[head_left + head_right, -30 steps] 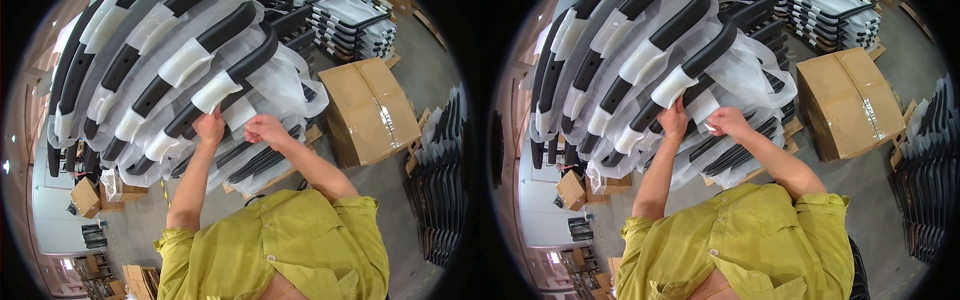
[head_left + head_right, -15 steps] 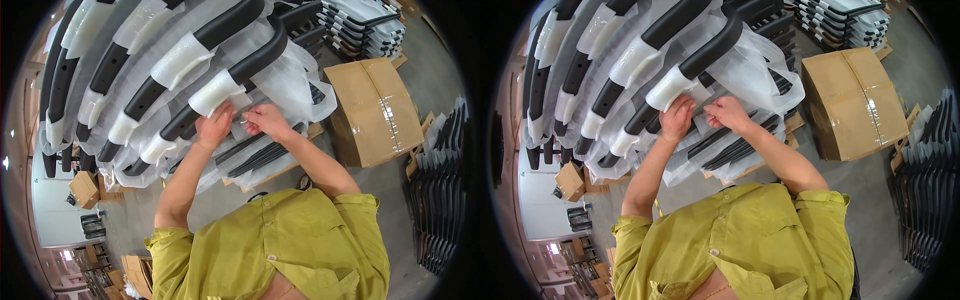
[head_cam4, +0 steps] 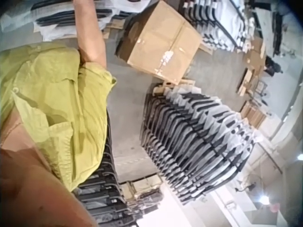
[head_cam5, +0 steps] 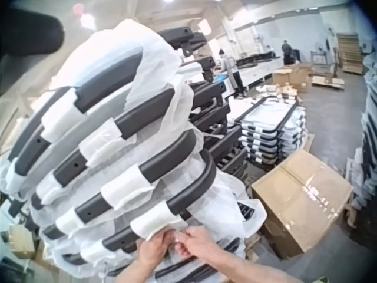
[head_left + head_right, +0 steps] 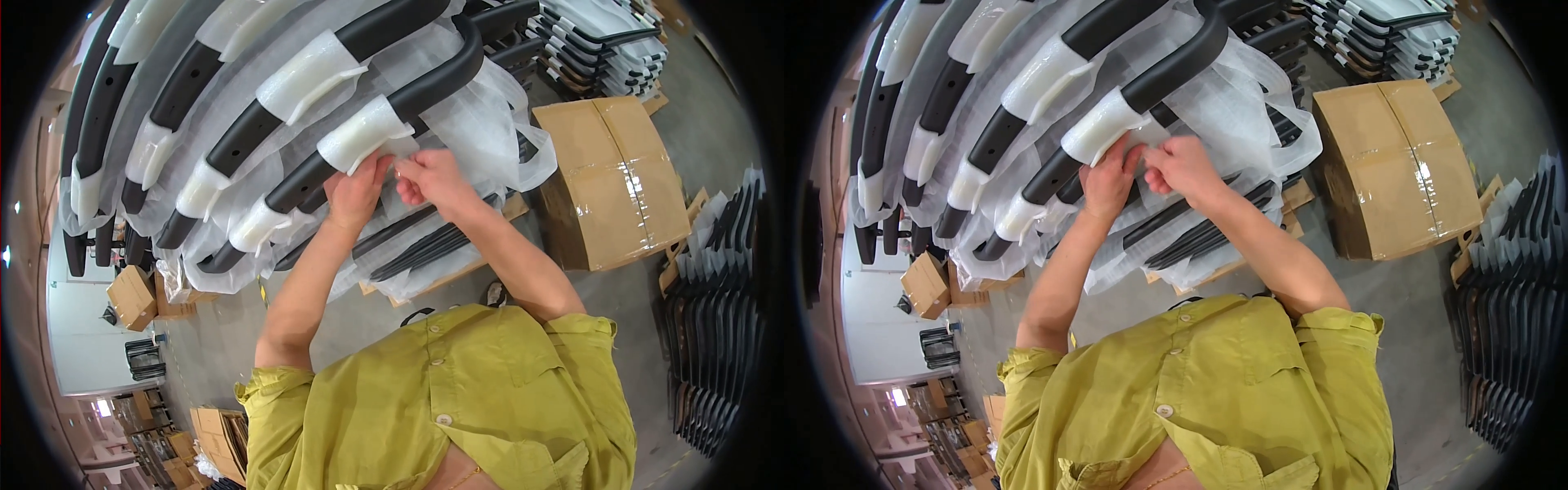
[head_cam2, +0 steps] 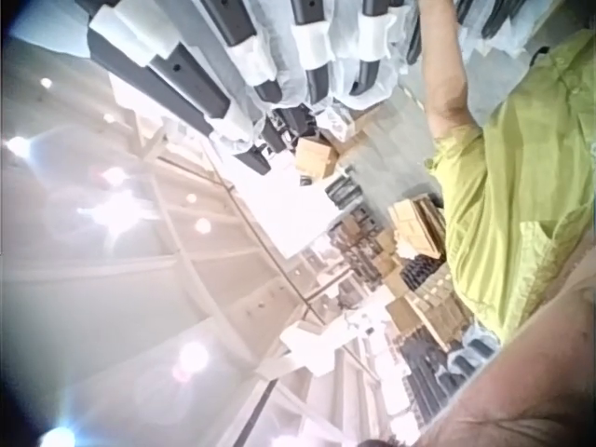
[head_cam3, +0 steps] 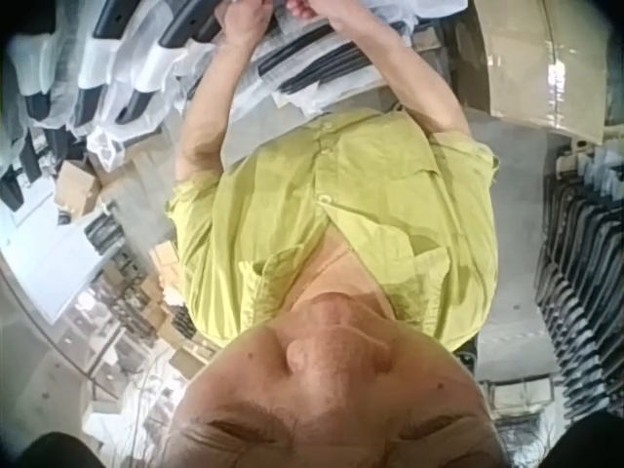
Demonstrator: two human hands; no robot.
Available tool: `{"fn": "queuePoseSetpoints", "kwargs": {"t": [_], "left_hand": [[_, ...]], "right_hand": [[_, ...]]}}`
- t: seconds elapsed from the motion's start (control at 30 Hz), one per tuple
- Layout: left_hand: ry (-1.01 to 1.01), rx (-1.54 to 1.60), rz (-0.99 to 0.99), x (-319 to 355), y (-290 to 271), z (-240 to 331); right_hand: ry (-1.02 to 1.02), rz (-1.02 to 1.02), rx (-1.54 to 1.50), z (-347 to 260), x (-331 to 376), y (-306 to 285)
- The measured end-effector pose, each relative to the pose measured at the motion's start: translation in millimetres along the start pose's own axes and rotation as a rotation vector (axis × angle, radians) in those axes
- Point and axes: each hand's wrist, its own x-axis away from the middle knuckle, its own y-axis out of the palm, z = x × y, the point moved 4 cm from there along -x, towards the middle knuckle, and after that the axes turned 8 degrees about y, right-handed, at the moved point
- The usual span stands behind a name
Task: Unwrapping protective foam from chair frames and applying labels to a cardboard box using a tape dispenser.
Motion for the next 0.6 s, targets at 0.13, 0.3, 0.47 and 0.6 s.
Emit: {"fn": "queuePoseSetpoints", "kwargs": {"t": [0.13,0.3,0.47,0.6], "left_hand": [[-0.065,0.156,-0.18,-0.1,-3.8,-2.5],[-0.301,0.311,-0.463,-6.5,-7.8,4.9],[-0.275,0.213,-0.021,-0.7,4.0,-6.3],[-0.27,0.27,0.123,-4.0,6.5,-4.0]], "right_hand": [[0.082,-0.004,-0.125,-19.5,-10.1,12.1],[0.195,0.003,-0.234,-13.9,-20.2,4.1],[0.112,-0.133,-0.247,-33.1,1.6,-10.3],[-0.45,0.279,0.395,-40.0,16.3,-23.5]]}}
